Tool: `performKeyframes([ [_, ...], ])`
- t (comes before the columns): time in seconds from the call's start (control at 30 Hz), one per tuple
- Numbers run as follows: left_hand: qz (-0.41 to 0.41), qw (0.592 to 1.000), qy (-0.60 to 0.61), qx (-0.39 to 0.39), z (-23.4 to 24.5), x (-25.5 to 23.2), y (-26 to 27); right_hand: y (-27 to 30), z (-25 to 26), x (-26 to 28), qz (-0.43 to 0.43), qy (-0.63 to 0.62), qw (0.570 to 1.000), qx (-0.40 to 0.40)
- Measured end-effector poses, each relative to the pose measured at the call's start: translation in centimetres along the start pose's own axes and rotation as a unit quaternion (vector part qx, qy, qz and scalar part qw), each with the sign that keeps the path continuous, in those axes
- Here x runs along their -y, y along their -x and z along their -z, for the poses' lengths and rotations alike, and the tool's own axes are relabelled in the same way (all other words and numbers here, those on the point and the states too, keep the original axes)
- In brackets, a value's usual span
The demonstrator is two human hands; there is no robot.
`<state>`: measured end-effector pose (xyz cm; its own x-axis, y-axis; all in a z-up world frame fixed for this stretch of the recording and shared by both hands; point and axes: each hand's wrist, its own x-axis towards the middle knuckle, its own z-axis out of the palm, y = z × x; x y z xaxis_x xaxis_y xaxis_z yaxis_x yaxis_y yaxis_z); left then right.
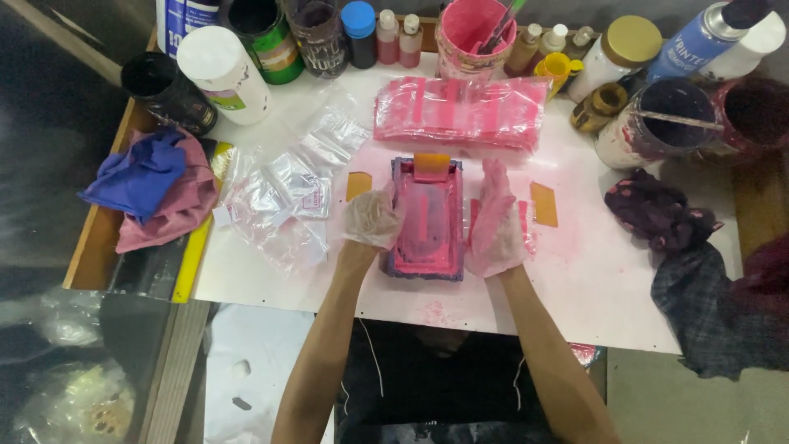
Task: The person uses a squeegee to spread pink ink evenly across a rectangular screen printing frame. They repeatedly pull the ink across the mesh surface to ensure full coverage while wearing gloves.
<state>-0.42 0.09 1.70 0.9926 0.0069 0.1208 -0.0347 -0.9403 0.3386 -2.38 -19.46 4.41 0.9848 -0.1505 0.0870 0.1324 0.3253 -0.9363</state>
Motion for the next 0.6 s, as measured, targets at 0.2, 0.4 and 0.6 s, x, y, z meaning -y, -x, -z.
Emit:
performKeyframes([
  [0.2,0.079,0.996,0.029,0.01,2.7,0.9,-0.6,0.0,1.0,0.4,0.004,0.115,0.992,0.048],
  [0.4,0.11,0.99,0.085,-0.012,8.0,6.1,1.5,-0.5,1.3,-0.7,-0.004,-0.049,0.999,0.012],
  [0.6,0.19,0.977,0.089,-0.036,15.4,5.4,4.7,-2.8,3.5,-5.3,0.028,-0.121,0.992,-0.027],
])
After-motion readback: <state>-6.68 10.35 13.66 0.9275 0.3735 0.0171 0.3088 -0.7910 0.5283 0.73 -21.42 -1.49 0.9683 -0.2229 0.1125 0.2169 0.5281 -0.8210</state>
